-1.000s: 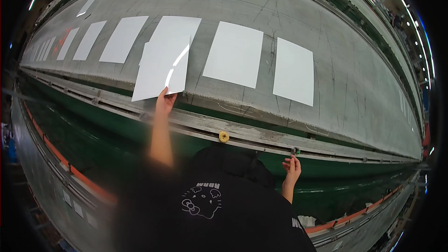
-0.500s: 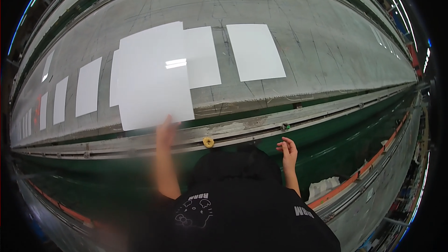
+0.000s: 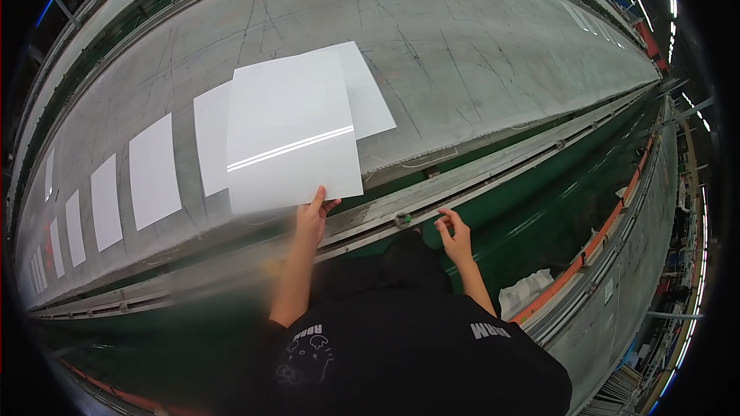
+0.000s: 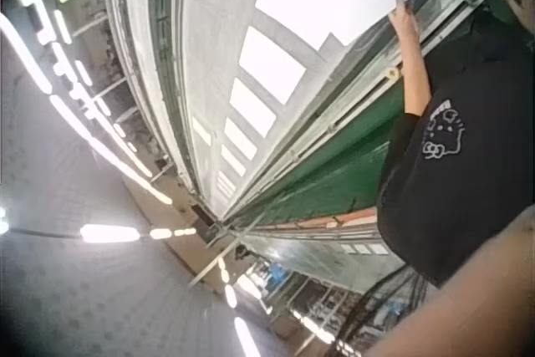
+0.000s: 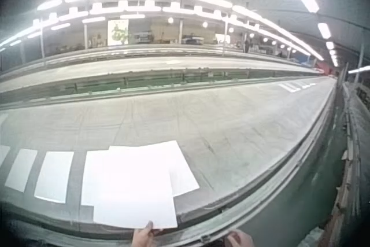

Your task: The recorder is aligning and smoothing large white glossy sheets on a long industrial conveyor or printing table.

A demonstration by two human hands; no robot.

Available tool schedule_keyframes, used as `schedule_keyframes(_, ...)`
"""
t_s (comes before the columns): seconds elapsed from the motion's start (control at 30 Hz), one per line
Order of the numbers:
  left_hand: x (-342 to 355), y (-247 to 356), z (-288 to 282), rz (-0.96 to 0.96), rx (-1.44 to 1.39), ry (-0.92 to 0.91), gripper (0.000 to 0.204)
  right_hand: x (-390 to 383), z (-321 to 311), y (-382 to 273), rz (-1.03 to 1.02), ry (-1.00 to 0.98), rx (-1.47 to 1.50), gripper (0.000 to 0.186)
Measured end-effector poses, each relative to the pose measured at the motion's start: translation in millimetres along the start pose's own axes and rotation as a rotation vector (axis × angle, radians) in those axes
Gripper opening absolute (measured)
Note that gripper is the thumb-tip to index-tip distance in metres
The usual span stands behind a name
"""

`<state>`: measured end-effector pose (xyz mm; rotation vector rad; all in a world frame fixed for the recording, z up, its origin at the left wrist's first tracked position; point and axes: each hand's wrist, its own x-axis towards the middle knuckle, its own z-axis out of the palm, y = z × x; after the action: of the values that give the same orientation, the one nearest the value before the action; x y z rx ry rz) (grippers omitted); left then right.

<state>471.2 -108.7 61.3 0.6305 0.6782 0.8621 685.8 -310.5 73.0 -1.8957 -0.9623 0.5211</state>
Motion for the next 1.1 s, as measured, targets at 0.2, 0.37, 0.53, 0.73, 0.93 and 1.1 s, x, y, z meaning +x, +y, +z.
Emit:
schedule_keyframes(0.2,30.8,-72.9,77.0,0.002,-0.014,0.12,0.025,65.1,-96.3,59.2,-0.095,-0.201,-0.19,0.025)
schedule_keyframes(0.37,32.6,-98.1,139.5,0.066,-0.044,0.28,0.024,102.8,-188.4,126.9,-0.218,-0.029,-0.455,0.032)
schedule_keyframes(0.53,7.1,-88.8,176.1,0.221,-0.093,0.347,0.026,129.3,-241.7,200.8,0.022,-0.183,-0.705,0.06)
schedule_keyframes(0.73,-30.0,-20.2,194.9,0.54,-0.249,0.057,0.029,133.5,-231.8,254.8,0.041,-0.259,-0.674,0.092)
schedule_keyframes(0.93,-54.9,39.3,232.9,1.061,-0.18,0.259,0.023,134.6,-223.9,276.8,-0.175,-0.119,-0.559,0.101)
schedule_keyframes(1.1,-31.6,38.2,282.4,1.364,-0.096,0.52,0.022,137.3,-228.0,288.1,-0.187,-0.179,-0.431,0.096)
